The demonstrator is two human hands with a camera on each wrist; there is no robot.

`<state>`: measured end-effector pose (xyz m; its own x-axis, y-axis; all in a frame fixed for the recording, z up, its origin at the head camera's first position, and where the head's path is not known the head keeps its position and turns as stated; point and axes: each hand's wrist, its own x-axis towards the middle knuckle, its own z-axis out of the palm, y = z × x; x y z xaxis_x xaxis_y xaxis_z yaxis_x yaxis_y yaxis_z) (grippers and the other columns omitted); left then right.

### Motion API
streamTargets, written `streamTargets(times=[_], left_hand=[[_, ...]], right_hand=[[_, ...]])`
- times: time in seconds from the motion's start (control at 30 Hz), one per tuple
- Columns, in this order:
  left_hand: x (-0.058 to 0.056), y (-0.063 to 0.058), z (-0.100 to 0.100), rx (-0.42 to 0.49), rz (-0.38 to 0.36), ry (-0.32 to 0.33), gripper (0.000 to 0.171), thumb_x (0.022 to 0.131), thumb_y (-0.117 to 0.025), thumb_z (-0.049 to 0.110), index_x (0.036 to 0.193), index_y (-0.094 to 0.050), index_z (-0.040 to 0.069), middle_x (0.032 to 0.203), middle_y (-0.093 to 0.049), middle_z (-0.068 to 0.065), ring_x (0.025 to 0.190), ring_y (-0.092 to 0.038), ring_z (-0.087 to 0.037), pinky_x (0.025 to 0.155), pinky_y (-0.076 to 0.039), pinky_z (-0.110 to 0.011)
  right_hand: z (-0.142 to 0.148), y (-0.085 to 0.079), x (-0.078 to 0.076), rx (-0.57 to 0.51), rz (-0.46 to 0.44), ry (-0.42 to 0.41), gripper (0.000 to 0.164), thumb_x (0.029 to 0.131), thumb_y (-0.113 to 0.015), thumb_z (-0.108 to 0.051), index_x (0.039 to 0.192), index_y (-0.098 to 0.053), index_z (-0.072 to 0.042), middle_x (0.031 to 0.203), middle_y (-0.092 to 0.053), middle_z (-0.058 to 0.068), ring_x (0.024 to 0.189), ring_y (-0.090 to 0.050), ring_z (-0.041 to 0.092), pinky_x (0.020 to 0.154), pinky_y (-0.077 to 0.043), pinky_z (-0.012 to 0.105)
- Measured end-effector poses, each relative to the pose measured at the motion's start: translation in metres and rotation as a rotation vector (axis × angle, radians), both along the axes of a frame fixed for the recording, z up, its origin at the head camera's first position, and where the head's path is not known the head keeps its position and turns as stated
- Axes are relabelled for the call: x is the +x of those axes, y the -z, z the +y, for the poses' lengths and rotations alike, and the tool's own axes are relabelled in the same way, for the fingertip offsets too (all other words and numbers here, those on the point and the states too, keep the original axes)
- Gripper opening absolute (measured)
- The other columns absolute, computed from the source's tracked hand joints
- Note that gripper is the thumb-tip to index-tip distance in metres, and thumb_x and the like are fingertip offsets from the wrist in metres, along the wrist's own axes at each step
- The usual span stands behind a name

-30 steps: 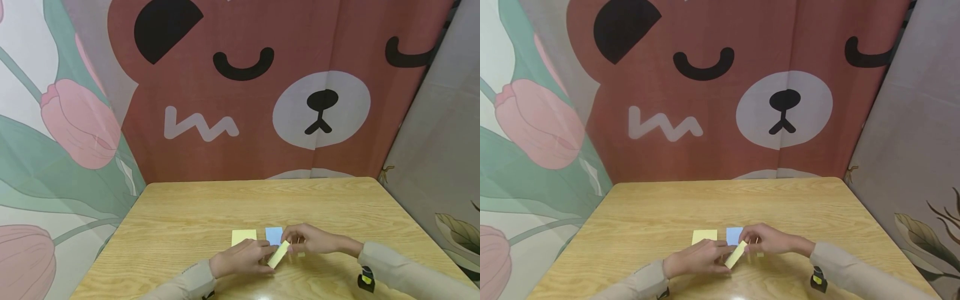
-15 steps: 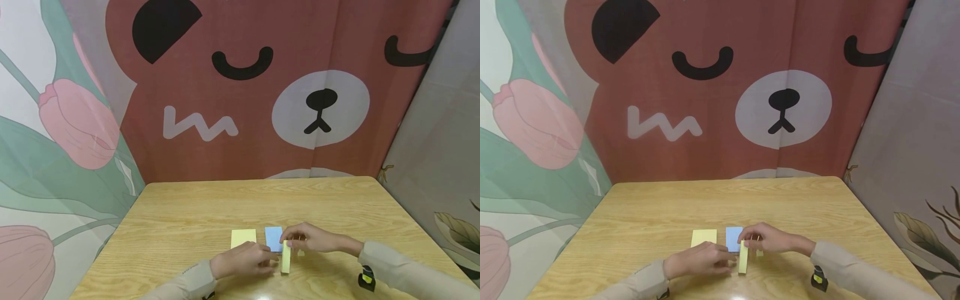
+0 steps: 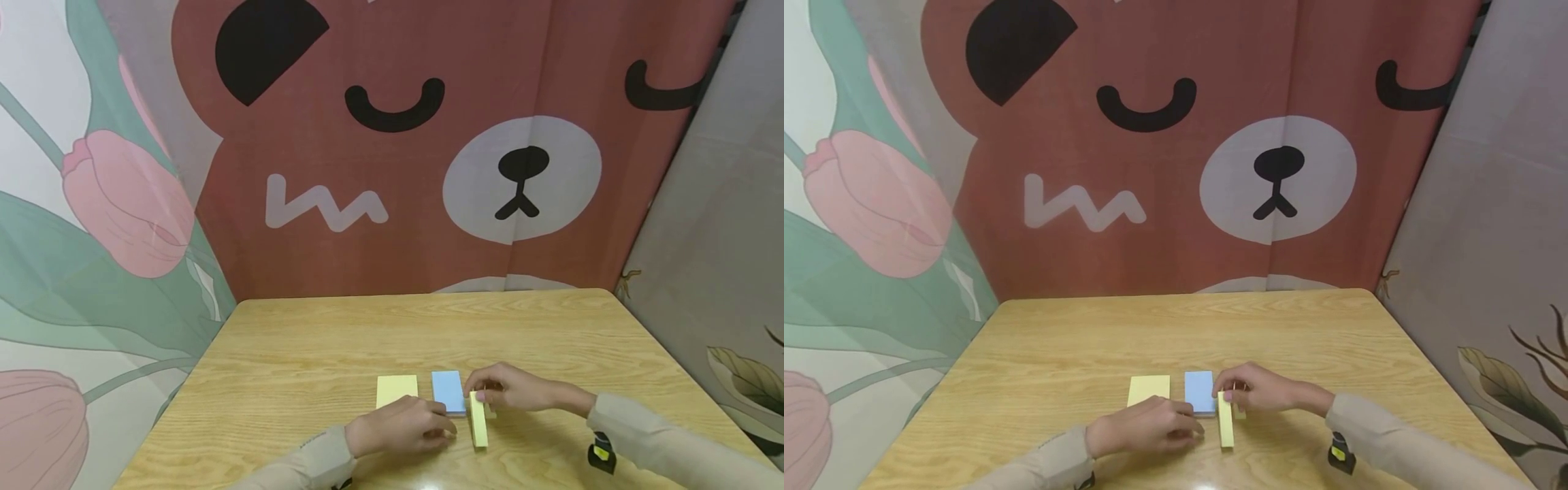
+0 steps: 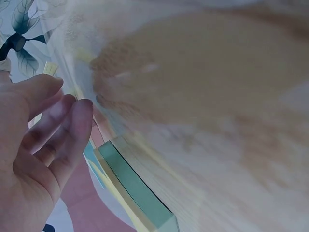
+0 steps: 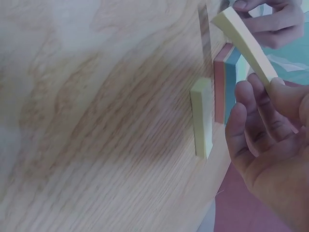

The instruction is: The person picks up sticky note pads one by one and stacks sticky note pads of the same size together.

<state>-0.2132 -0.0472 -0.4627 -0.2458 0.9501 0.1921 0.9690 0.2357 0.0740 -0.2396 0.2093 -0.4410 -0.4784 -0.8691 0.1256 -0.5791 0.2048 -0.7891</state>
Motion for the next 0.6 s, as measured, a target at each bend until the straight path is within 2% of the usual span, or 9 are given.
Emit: streamTargets(times=[0.1,0.23,0.37,0.47,0.6], left_hand=[[0.0,0.0,0.001,0.014,0.0,-0.005,0.018,0.088,-0.057,0.023,0.101,-0.066,0.016,0.081,-0.053,0.011,0.065,-0.042,0.01,0.058,-0.032,0.0],[0.001,0.0,0.002,0.037,0.024,-0.02,0.016,0.087,-0.059,0.026,0.098,-0.067,0.016,0.081,-0.053,0.011,0.067,-0.044,0.011,0.058,-0.032,0.0],[-0.001,0.001,0.003,0.092,0.101,-0.062,0.011,0.084,-0.063,0.026,0.089,-0.068,0.018,0.075,-0.048,0.013,0.062,-0.041,0.011,0.05,-0.029,0.0],[-0.003,0.003,0.004,0.142,0.151,-0.099,0.006,0.082,-0.065,0.023,0.085,-0.068,0.019,0.072,-0.043,0.014,0.059,-0.035,0.008,0.046,-0.026,-0.002],[-0.007,0.005,0.003,0.192,0.188,-0.131,0.005,0.082,-0.065,0.02,0.085,-0.067,0.019,0.073,-0.04,0.013,0.061,-0.031,0.004,0.05,-0.027,-0.002]], right_hand=[[0.004,0.002,-0.003,0.009,0.016,0.018,0.021,0.094,-0.044,-0.007,0.109,-0.057,-0.004,0.101,-0.059,0.009,0.075,-0.052,0.014,0.064,-0.048,0.028],[0.009,0.003,-0.006,0.01,0.056,0.044,0.018,0.094,-0.045,-0.008,0.108,-0.055,-0.003,0.087,-0.059,0.009,0.065,-0.05,0.011,0.057,-0.046,0.023],[0.013,0.002,-0.008,-0.015,0.064,0.036,0.015,0.094,-0.044,-0.006,0.104,-0.054,-0.002,0.073,-0.055,0.014,0.054,-0.048,0.022,0.049,-0.044,0.021],[0.015,0.001,-0.01,-0.02,0.057,0.03,0.015,0.094,-0.042,-0.004,0.104,-0.053,-0.001,0.072,-0.053,0.018,0.054,-0.047,0.03,0.048,-0.045,0.024],[0.019,0.003,-0.013,0.003,0.044,0.059,0.016,0.094,-0.042,-0.005,0.104,-0.053,-0.001,0.077,-0.056,0.014,0.056,-0.05,0.03,0.049,-0.047,0.028]])
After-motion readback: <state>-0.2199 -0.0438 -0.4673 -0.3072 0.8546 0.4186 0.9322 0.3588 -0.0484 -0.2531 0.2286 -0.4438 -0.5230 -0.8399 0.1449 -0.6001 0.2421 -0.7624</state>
